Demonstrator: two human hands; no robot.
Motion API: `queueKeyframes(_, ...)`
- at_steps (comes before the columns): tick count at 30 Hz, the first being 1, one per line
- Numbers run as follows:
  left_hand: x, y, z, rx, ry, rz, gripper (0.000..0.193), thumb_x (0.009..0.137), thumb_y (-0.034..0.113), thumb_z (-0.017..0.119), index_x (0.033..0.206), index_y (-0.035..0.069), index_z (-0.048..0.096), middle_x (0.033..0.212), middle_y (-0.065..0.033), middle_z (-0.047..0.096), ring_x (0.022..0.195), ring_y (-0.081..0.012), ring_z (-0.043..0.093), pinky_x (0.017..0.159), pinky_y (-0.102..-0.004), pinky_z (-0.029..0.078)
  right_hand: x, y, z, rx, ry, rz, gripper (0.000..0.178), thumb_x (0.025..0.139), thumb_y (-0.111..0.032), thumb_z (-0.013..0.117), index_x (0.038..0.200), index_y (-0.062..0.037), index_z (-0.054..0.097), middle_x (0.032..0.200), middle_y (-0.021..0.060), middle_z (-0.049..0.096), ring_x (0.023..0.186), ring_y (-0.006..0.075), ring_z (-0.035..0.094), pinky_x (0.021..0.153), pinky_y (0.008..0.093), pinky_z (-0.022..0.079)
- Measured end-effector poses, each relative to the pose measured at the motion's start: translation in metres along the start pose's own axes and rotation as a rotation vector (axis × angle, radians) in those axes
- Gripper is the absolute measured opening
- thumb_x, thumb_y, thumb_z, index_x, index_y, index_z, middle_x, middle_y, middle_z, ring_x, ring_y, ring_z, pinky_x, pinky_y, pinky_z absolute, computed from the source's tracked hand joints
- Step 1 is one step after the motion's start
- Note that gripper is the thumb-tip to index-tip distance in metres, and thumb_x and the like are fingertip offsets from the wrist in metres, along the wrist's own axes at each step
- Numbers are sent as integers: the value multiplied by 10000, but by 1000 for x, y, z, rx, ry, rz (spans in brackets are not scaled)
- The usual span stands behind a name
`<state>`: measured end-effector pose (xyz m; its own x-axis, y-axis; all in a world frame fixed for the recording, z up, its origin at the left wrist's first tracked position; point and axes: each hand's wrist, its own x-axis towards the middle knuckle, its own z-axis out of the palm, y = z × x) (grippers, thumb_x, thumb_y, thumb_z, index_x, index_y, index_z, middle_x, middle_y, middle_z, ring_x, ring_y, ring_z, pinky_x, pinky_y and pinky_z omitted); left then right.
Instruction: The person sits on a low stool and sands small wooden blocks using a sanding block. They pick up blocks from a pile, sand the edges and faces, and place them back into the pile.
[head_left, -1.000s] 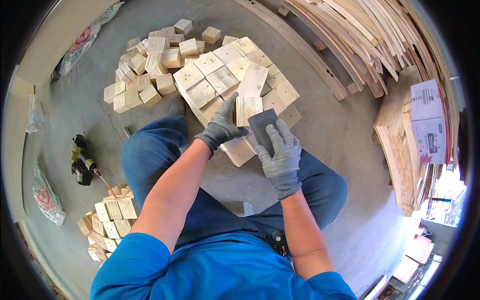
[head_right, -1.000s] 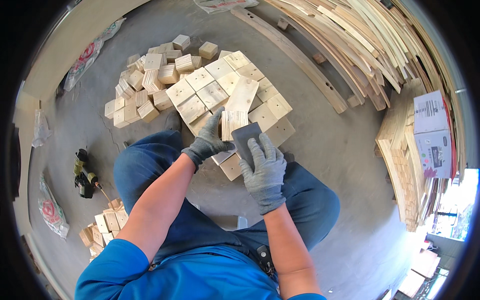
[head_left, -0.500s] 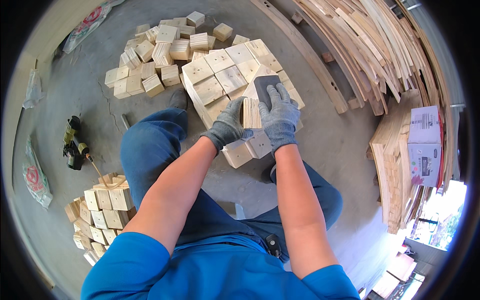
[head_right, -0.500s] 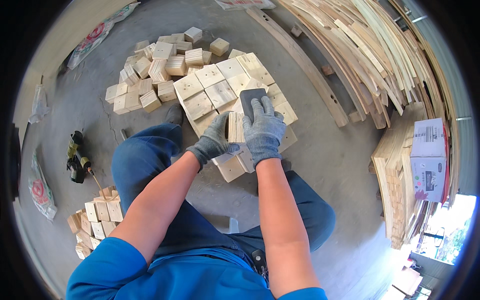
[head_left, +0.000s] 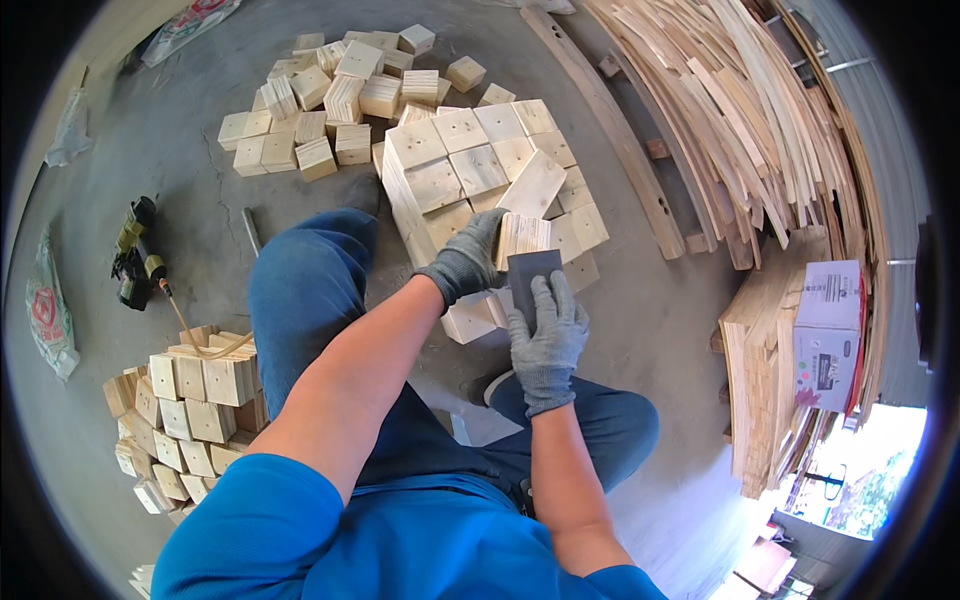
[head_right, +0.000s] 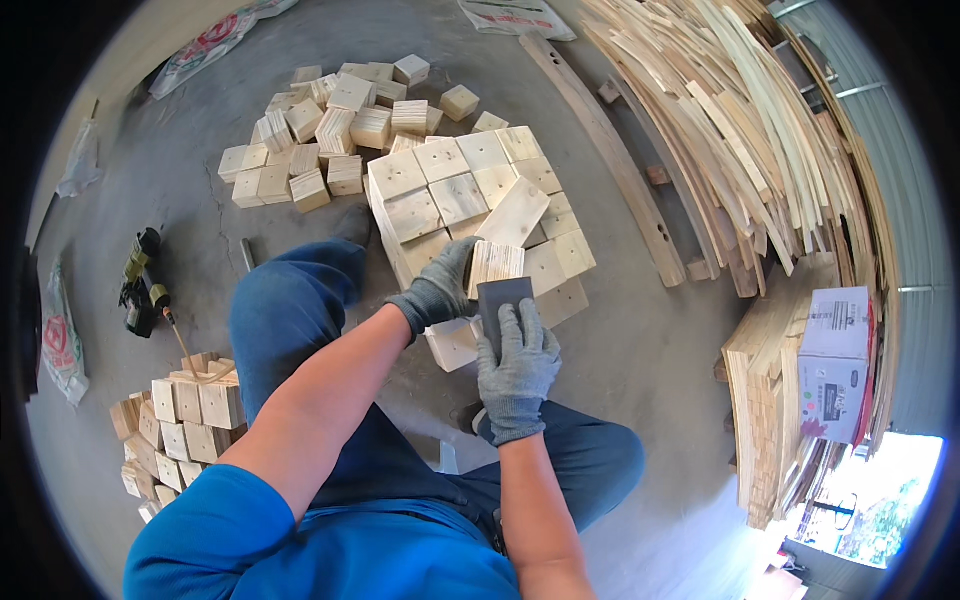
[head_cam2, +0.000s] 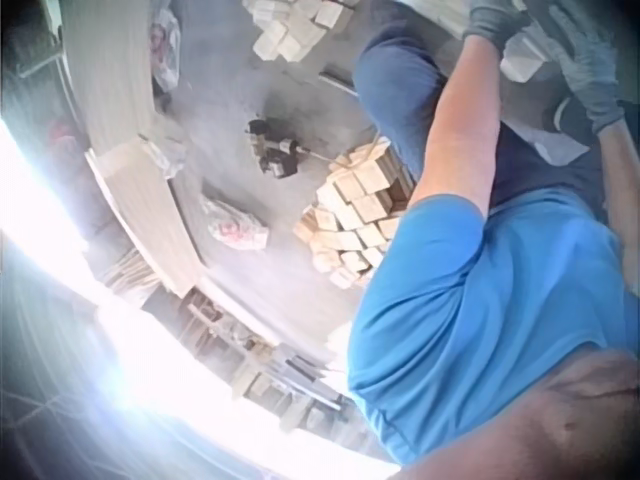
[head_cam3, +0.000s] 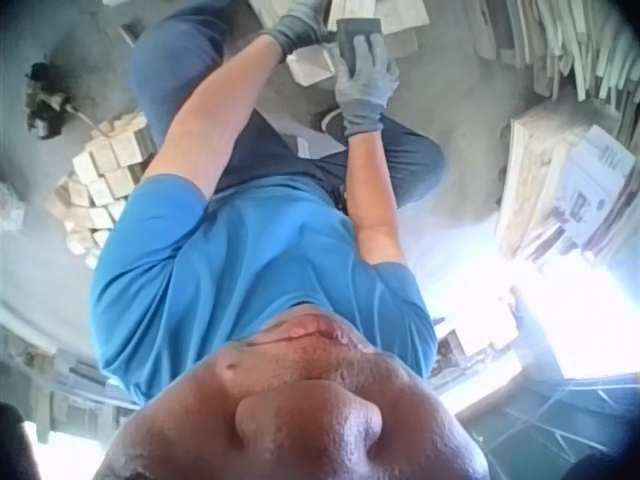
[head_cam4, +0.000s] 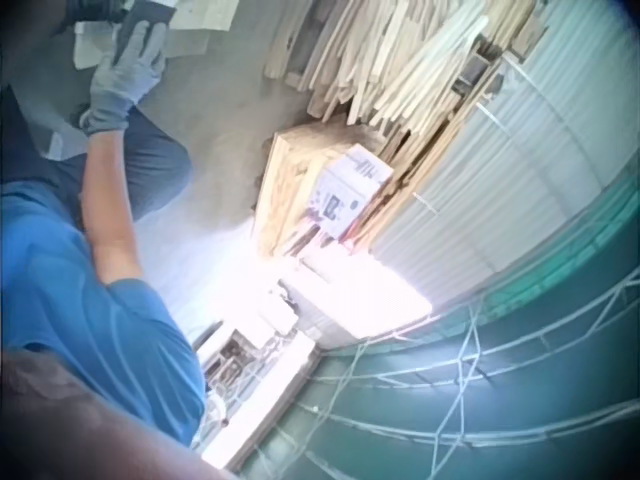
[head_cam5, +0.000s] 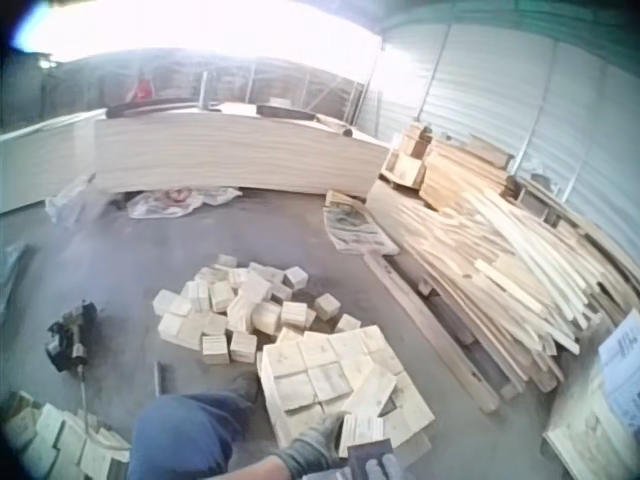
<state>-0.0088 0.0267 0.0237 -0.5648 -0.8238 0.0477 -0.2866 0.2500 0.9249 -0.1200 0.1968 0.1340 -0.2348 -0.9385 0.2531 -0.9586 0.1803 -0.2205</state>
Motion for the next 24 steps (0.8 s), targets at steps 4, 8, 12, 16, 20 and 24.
queueKeyframes(4,-1,-2,-3,-30,-5,31,1034,662,338,992,1529,110,476,1445,-209,561,1367,-389,567,1183,-427,461,50,5,13,-25,-40,45,600,905,-316,789,1464,-144,653,1576,131,566,1316,445,574,1133,561,448)
queueKeyframes(8,6,-10,-1,45,35,25,1083,646,348,1004,1547,104,455,1464,-201,554,1375,-381,562,1189,-423,455,125,11,33,-37,-7,60,595,917,-342,776,1468,-158,648,1588,136,558,1287,448,603,1114,542,472)
queueKeyframes(12,5,-3,2,-156,21,63,1090,650,339,1007,1551,87,446,1464,-201,553,1384,-382,552,1200,-421,442,147,9,29,-85,-96,130,602,928,-346,762,1485,-155,636,1601,144,547,1262,448,614,1105,538,481)
queueKeyframes(16,2,-1,-3,9,1,31,1079,663,347,1005,1549,83,447,1485,-204,547,1392,-379,550,1204,-412,436,108,6,27,-53,-57,62,627,936,-346,755,1516,-152,619,1625,133,527,1268,453,599,1104,533,475)
queueKeyframes(20,3,-1,-1,26,20,24,1000,710,358,987,1522,85,471,1464,-202,566,1358,-378,574,1184,-413,448,50,-13,5,-35,-96,33,619,942,-336,753,1507,-117,626,1609,153,535,1296,466,557,1134,574,429)
queueKeyframes(24,7,-8,7,-61,48,84,913,761,326,964,1504,86,491,1445,-202,582,1339,-378,591,1179,-415,453,7,-13,5,-16,-57,-2,617,928,-327,763,1500,-134,635,1615,147,527,1296,467,544,1133,588,424)
